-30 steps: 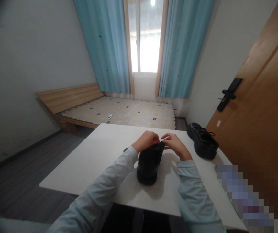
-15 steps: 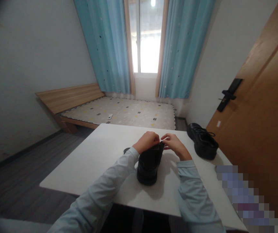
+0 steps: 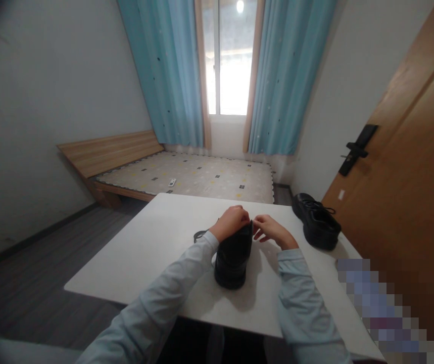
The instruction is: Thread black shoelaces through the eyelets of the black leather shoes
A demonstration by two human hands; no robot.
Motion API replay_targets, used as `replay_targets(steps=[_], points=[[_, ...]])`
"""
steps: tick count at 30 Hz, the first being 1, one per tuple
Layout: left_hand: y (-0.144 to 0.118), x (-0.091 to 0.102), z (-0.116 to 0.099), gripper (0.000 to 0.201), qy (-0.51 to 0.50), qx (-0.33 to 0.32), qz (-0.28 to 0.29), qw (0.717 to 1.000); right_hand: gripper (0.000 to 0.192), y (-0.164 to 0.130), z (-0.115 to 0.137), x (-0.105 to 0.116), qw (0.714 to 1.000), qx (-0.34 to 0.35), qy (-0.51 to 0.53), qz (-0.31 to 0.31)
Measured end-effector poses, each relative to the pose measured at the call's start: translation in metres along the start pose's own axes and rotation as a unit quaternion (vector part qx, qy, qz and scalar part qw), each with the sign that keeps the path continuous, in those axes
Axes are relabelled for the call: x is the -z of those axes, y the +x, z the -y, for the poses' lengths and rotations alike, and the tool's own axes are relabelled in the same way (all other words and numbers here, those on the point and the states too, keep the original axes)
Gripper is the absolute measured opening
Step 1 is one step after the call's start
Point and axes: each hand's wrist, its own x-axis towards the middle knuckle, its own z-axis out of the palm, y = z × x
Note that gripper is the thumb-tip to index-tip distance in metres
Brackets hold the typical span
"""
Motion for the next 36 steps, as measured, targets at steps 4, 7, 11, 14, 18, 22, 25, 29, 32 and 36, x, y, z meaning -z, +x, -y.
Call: replay_targets(steps=[4, 7, 11, 14, 18, 22, 25, 29, 32, 36], points=[[-0.001, 0.0, 0.001, 0.016, -0.005, -0.002, -0.005, 1.0, 0.019, -0.002, -0.001, 0.0, 0.999, 0.008, 0.008, 0.031], [-0.002, -0.002, 0.002, 0.016, -0.009, -0.002, -0.004, 1.0, 0.019, -0.003, -0.002, 0.001, 0.999, 0.021, 0.016, 0.042], [-0.002, -0.003, 0.003, 0.016, -0.024, -0.006, -0.006, 1.0, 0.02, -0.001, -0.004, 0.003, 0.999, 0.028, 0.006, 0.042], [-0.001, 0.002, 0.006, 0.015, -0.05, -0.019, 0.0, 0.999, 0.022, 0.002, -0.007, 0.003, 0.999, 0.033, 0.0, 0.041], [-0.002, 0.016, 0.013, 0.016, -0.115, -0.011, -0.011, 0.993, 0.026, 0.004, -0.009, 0.004, 0.998, 0.036, -0.003, 0.042], [-0.009, 0.034, 0.028, 0.02, -0.141, 0.031, -0.032, 0.989, 0.029, 0.005, -0.01, 0.006, 0.998, 0.034, -0.007, 0.043], [-0.018, 0.044, 0.043, 0.021, -0.124, 0.071, -0.024, 0.989, 0.029, 0.004, -0.009, 0.006, 0.999, 0.032, -0.003, 0.039], [-0.03, 0.043, 0.065, 0.021, -0.062, 0.173, -0.008, 0.983, 0.028, 0.002, -0.006, 0.007, 0.999, 0.028, 0.003, 0.03], [-0.037, 0.029, 0.077, 0.021, -0.013, 0.247, 0.002, 0.969, 0.027, 0.001, -0.006, 0.008, 0.999, 0.028, 0.0, 0.031], [-0.042, 0.004, 0.083, 0.027, 0.023, 0.287, 0.018, 0.958, 0.028, 0.001, -0.007, 0.01, 0.999, 0.026, 0.002, 0.03]])
